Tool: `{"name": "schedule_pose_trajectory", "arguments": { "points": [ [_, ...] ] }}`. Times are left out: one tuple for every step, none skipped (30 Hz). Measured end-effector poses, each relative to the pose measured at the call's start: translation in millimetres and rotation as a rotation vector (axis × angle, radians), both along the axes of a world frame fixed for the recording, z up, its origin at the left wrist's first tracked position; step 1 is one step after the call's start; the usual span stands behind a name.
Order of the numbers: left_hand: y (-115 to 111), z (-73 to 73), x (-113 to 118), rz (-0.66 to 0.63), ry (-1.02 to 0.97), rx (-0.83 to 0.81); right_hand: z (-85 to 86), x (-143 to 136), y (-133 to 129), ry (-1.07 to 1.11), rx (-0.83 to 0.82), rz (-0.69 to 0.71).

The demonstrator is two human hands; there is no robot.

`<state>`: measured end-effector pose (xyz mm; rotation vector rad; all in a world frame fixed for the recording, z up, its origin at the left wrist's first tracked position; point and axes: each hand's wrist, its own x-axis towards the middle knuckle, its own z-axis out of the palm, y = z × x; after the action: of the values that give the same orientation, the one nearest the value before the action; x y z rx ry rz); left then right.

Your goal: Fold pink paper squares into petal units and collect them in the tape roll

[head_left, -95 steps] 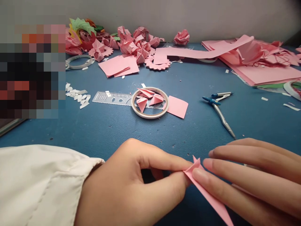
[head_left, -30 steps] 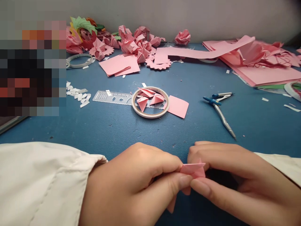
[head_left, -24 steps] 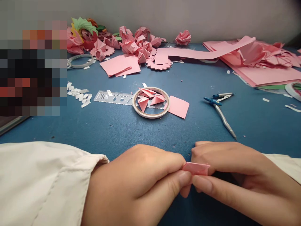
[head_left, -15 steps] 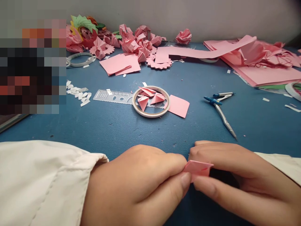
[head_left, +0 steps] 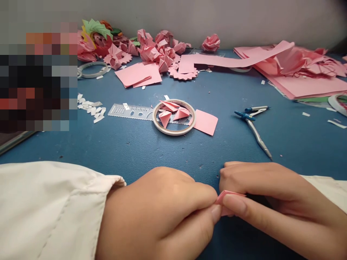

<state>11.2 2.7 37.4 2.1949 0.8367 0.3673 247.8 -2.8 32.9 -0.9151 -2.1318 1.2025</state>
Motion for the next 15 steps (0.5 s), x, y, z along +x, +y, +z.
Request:
{"name": "schedule_pose_trajectory", "arguments": {
  "points": [
    [-0.5,-0.3,0.4,0.0,0.005,0.015,0.7,-0.3,0.0,0.015,-0.021,-0.021],
    [-1.1,-0.8,0.6,0.0,0.01,0.029,1.5,-0.6,-0.1,0.021,-0.029,-0.038],
    [-1.6,-1.4,0.6,0.0,0.014,0.043,2.3,-0.9,-0.5,0.035,-0.019,-0.035],
    [-2.1,-2.1,0.5,0.001,0.019,0.057,2.8,-1.2,-1.1,0.038,-0.007,-0.03],
    [-2.6,-2.9,0.2,0.001,0.023,0.071,3.0,-1.4,-2.0,0.035,0.008,-0.027],
    [-3.1,-3.8,-0.1,0.0,0.027,0.085,2.8,-1.5,-3.1,0.029,0.021,-0.025],
    [-3.5,-4.8,-0.4,0.0,0.031,0.1,2.2,-1.4,-4.2,0.017,0.03,-0.023],
    [-3.9,-5.7,-0.7,-0.002,0.036,0.114,1.5,-1.2,-5.2,0.006,0.04,-0.021],
    [-4.4,-6.6,-1.1,-0.003,0.04,0.127,0.8,-0.8,-5.8,-0.009,0.05,-0.017],
    [-4.8,-7.5,-1.4,-0.004,0.044,0.136,0.2,-0.2,-6.0,-0.027,0.062,-0.006],
    [-5.3,-8.2,-1.8,-0.003,0.045,0.138,0.0,0.5,-5.8,-0.046,0.074,0.011],
    [-5.7,-8.9,-2.4,0.001,0.039,0.131,0.1,1.4,-5.2,-0.063,0.088,0.029],
    [-6.0,-9.4,-3.2,0.007,0.022,0.115,0.5,2.2,-4.3,-0.074,0.102,0.035],
    [-6.3,-9.9,-4.3,0.014,-0.011,0.091,1.1,3.0,-3.3,-0.073,0.112,0.037],
    [-6.5,-10.3,-5.6,0.018,-0.068,0.065,1.7,3.7,-2.5,-0.064,0.112,0.041]
  ]
}}
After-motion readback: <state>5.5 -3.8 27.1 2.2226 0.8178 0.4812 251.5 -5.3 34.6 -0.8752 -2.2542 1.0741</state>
